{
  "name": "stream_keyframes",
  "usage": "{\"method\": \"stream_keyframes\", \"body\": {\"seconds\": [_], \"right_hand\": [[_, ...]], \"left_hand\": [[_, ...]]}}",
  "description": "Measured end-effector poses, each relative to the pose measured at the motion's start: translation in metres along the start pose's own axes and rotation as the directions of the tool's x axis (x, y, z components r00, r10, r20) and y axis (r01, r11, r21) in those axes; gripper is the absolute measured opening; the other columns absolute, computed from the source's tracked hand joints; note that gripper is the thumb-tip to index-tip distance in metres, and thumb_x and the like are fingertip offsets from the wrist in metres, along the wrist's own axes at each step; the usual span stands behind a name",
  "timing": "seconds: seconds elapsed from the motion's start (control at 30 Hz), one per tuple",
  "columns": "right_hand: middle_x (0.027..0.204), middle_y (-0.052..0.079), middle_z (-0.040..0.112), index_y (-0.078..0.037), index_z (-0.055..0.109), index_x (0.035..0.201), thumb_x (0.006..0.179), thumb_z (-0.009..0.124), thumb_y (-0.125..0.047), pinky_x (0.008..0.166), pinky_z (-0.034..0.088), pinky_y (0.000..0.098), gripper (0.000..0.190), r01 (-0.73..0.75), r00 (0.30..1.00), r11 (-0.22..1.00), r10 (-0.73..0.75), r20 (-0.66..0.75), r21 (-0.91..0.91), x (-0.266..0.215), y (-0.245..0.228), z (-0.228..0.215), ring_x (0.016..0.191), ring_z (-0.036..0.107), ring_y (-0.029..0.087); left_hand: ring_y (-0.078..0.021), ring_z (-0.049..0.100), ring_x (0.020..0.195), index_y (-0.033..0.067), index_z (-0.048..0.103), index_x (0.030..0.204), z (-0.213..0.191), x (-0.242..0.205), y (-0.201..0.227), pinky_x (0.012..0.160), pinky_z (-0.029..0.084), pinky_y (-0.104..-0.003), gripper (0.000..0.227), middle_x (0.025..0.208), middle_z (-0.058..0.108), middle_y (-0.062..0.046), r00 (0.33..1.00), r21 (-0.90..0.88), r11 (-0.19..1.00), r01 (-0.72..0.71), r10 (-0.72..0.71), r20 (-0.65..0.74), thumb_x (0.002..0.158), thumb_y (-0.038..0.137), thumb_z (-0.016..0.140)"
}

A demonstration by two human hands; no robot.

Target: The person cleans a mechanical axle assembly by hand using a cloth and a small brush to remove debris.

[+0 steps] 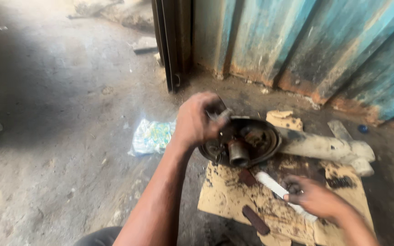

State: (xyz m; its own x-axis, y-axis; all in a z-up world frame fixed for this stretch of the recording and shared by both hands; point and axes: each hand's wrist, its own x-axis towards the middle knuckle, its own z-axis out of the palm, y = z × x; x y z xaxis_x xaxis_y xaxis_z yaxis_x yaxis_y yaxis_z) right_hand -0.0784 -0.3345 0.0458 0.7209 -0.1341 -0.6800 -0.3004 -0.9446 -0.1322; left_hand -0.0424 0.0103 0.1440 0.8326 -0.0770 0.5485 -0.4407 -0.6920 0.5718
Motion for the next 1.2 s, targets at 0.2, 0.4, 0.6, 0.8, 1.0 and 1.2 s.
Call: {"method": "stream_keyframes", "body": {"seconds": [0.2, 0.4, 0.6, 0.8, 1.0, 1.2], "right_hand": [[0.070, 0.011, 0.075, -0.029, 0.076, 0.120, 0.089, 0.077, -0.038, 0.034, 0.039, 0.0312, 0.032, 0.264, 0.923, 0.948, -0.195, -0.333, 0.177, -0.073, -0.024, -0.040, 0.040, 0.046, 0.015], [0.082, 0.008, 0.076, -0.015, 0.076, 0.103, 0.092, 0.073, -0.030, 0.034, 0.040, 0.0289, 0.019, 0.631, 0.671, 0.720, -0.320, -0.669, 0.289, -0.049, -0.050, -0.031, 0.045, 0.052, 0.013], [0.100, 0.011, 0.074, -0.004, 0.072, 0.103, 0.096, 0.072, -0.015, 0.076, 0.061, 0.0300, 0.013, 0.824, 0.045, 0.488, -0.563, -0.825, -0.288, -0.002, -0.067, 0.000, 0.091, 0.073, 0.021], [0.105, 0.013, 0.076, -0.005, 0.075, 0.107, 0.094, 0.069, -0.006, 0.067, 0.067, 0.0253, 0.014, 0.784, 0.207, 0.571, -0.610, -0.765, -0.243, 0.012, -0.051, 0.023, 0.088, 0.076, 0.021], [0.103, 0.008, 0.078, -0.009, 0.079, 0.105, 0.084, 0.071, -0.001, 0.064, 0.065, 0.0266, 0.024, 0.708, 0.090, 0.532, -0.721, -0.687, -0.465, 0.004, -0.057, 0.025, 0.079, 0.075, 0.017], [0.101, 0.007, 0.078, -0.008, 0.079, 0.105, 0.087, 0.068, 0.003, 0.059, 0.063, 0.0248, 0.024, 0.707, 0.052, 0.505, -0.735, -0.676, -0.495, 0.027, -0.062, 0.022, 0.073, 0.072, 0.015]], "left_hand": [[-0.0206, 0.069, 0.094, 0.0250, 0.079, 0.110, 0.007, 0.004, 0.055, 0.086, 0.053, -0.041, 0.038, 0.105, 0.079, -0.003, 0.710, -0.083, 0.992, 0.092, -0.007, 0.704, 0.077, 0.041, 0.090], [-0.0201, 0.074, 0.078, 0.0206, 0.080, 0.099, 0.015, 0.008, 0.024, 0.076, 0.058, -0.037, 0.014, 0.091, 0.080, -0.005, 0.810, 0.033, 0.996, 0.081, -0.085, 0.581, 0.085, 0.020, 0.076], [-0.0274, 0.072, 0.073, 0.0112, 0.077, 0.089, 0.034, -0.018, -0.010, 0.070, 0.058, -0.037, 0.019, 0.083, 0.078, -0.012, 0.926, 0.065, 0.998, -0.002, -0.023, 0.376, 0.071, 0.010, 0.081], [-0.0280, 0.071, 0.066, 0.0141, 0.075, 0.094, 0.036, -0.033, 0.000, 0.060, 0.058, -0.038, 0.030, 0.082, 0.076, -0.010, 0.941, -0.043, 0.989, -0.141, 0.147, 0.304, 0.067, 0.021, 0.085], [-0.0286, 0.073, 0.068, 0.0182, 0.079, 0.082, 0.020, -0.023, -0.018, 0.064, 0.057, -0.041, 0.016, 0.073, 0.075, -0.009, 0.827, 0.222, 0.975, 0.023, -0.143, 0.543, 0.079, 0.033, 0.083], [-0.0328, 0.072, 0.070, 0.0176, 0.081, 0.085, 0.030, -0.024, -0.030, 0.063, 0.056, -0.044, 0.012, 0.078, 0.076, -0.012, 0.870, 0.101, 0.995, -0.011, -0.040, 0.491, 0.075, 0.024, 0.081]]}}
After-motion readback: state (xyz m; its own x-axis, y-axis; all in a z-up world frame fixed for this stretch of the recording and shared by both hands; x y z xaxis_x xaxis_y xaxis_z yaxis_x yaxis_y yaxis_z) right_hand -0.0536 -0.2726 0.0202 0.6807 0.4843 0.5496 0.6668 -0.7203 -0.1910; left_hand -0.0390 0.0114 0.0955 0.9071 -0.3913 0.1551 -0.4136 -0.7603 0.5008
